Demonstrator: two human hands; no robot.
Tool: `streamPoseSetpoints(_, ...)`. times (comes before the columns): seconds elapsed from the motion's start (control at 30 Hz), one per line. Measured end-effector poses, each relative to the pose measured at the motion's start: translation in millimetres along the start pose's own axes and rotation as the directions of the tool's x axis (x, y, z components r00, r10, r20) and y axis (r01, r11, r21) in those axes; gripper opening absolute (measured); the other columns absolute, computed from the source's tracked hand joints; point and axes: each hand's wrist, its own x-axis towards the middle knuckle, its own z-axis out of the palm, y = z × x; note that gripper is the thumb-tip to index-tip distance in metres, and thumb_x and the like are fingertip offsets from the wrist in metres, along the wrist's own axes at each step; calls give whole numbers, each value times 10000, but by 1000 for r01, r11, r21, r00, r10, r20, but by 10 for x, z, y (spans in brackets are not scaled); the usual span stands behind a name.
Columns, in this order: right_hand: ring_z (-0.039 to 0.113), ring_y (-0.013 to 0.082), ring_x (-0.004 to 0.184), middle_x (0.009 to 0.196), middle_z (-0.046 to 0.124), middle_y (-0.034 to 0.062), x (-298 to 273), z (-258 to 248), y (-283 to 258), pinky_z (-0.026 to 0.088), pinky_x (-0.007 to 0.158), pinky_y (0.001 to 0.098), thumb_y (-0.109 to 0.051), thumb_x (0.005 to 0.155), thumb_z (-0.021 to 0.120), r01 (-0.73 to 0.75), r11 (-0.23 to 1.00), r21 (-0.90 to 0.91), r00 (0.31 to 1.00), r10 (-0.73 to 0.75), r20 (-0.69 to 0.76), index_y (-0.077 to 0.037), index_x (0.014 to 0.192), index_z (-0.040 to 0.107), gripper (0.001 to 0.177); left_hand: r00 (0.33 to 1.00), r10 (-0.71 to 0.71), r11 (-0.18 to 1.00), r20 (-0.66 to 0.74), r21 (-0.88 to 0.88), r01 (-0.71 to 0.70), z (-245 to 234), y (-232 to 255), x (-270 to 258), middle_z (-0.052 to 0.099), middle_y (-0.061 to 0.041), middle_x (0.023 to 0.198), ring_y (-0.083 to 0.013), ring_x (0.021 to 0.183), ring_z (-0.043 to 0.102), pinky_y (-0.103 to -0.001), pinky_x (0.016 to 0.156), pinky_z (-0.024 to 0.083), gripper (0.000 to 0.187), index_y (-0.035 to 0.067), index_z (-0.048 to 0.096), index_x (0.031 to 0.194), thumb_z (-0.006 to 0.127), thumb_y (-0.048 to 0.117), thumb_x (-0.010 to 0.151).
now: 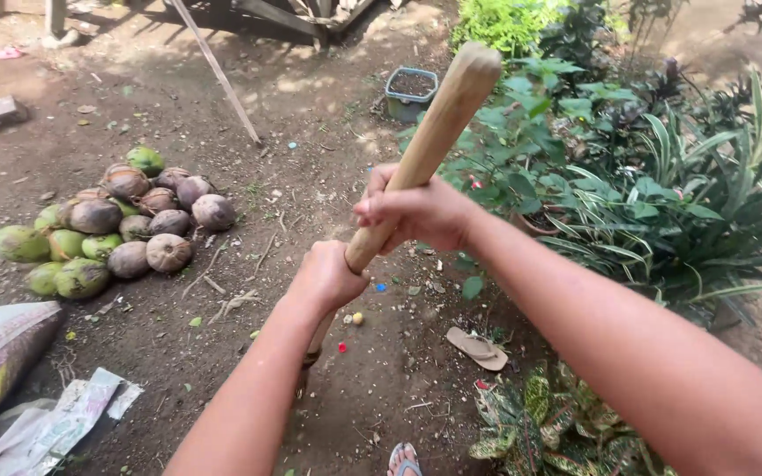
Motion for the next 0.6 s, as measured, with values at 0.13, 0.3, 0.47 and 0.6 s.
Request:
streamPoseSetpoints(0.13, 733, 199, 827, 862, 707, 81, -29, 49, -385, 663, 640, 406, -170, 851, 767, 47, 999, 1, 998, -47, 35, -83, 804, 586, 206, 998, 34, 999, -49, 27, -32, -219, 151, 35, 750, -203, 947, -363, 924, 734, -441, 864, 582, 305, 69, 761, 938, 767, 288, 725)
streamPoseSetpoints(0.3, 611, 133, 727, 787, 630, 38, -45, -42, -453, 497, 577, 318, -202, 856, 819, 104, 928, -357, 994, -110, 4, -56, 804, 544, 315, 978, 123, 967, -170, -203, -157, -43, 409, 196, 760, -200, 914, -352, 911, 742, -439, 836, 580, 273, 88, 767, 953, 733, 255, 740)
streamPoseSetpoints(0.47, 586, 125, 794, 824, 624, 20, -190, -229, -369, 511, 725, 329, -293, 841, 823, 144, 634, -760, 976, -217, 4, -46, 900, 610, 331, 836, 402, 777, -374, -343, -527, 627, 684, 785, 730, -180, 1020, -310, 979, 721, -416, 849, 578, 366, 78, 668, 1118, 700, 154, 761)
streamPoseSetpoints(0.6, 645, 120, 812, 860, 695, -5, -258, -568, -81, 557, 780, 346, -344, 802, 804, 8, 607, -795, 986, -135, -93, -87, 994, 649, 356, 754, 517, 648, -404, -391, -654, 1269, 849, 1248, 716, -137, 1129, -283, 1076, 697, -407, 923, 561, 298, 96, 673, 1156, 679, 92, 858)
